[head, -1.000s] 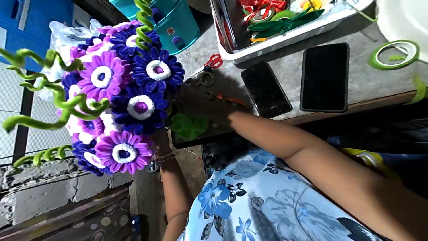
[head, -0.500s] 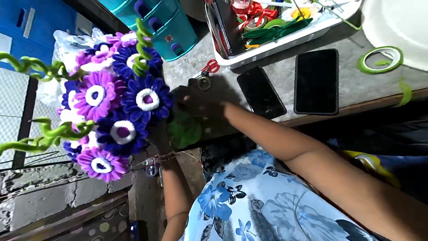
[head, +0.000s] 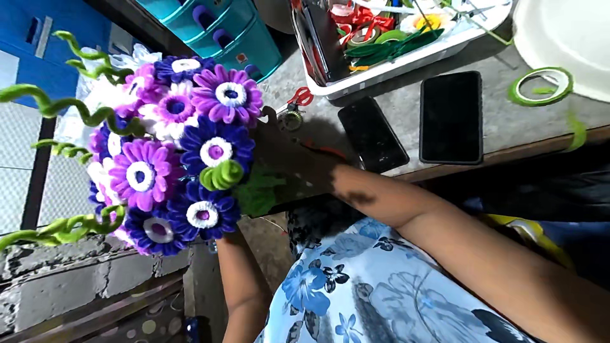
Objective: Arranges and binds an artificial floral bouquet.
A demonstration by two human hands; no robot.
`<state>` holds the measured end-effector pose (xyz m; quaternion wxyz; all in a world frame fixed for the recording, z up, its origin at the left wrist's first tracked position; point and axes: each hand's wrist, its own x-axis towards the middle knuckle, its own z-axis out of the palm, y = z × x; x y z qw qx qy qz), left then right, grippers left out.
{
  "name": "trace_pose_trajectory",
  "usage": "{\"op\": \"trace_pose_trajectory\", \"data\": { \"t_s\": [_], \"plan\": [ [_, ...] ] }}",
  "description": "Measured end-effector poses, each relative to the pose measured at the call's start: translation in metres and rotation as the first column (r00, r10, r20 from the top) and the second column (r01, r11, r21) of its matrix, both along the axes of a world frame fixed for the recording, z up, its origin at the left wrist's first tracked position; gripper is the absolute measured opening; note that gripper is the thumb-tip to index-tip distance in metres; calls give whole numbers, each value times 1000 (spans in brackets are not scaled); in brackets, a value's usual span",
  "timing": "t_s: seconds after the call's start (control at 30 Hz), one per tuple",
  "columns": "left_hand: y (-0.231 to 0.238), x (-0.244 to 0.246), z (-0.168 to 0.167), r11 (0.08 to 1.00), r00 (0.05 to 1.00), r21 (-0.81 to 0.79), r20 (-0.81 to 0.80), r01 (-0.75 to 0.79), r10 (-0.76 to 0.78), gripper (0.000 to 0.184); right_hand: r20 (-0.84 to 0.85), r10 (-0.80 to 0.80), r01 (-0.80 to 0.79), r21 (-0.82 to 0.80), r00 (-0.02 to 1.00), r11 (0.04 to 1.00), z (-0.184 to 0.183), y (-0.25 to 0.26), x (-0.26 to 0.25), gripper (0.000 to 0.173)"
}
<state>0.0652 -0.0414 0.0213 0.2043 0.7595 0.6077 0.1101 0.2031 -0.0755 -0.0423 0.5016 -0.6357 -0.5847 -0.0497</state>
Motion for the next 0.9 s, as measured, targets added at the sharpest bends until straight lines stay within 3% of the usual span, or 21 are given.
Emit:
{"op": "trace_pose_trajectory", "data": {
  "t_s": [0.1,0.17,0.23,0.37,0.53,0.63,0.7,0.8,0.9],
  "plan": [
    [43,-27,-16,993,992,-36,-58,110,-112,40,-15,35,-37,-126,999,991,-2,8,0,32],
    [82,-54,-52,977,979,124,89,173,-185,40,-21,65,-67,-144,998,987,-6,11,0,30],
    [92,-59,-62,963,947,180,217,200,-238,42,-33,81,-84,-133,996,987,-6,9,-2,29],
    [100,-71,-72,945,890,195,327,264,-317,43,-18,87,-88,-196,996,977,2,2,-3,29],
    [75,-65,-74,917,787,301,483,262,-383,44,-20,79,-82,-286,997,955,3,-5,-5,28],
    [62,-57,-73,924,831,316,438,214,-342,41,-26,32,-36,-216,999,976,0,-8,-8,23],
    [45,-46,-66,930,856,288,395,230,-334,53,-58,34,-45,-214,998,976,3,-12,-9,24],
    [42,-25,-66,916,813,331,454,227,-365,52,-78,56,-70,-195,995,978,4,-14,-9,26],
    [54,-19,-71,906,745,380,547,186,-382,48,-80,174,-187,-185,981,965,3,-19,4,32]
  ]
}}
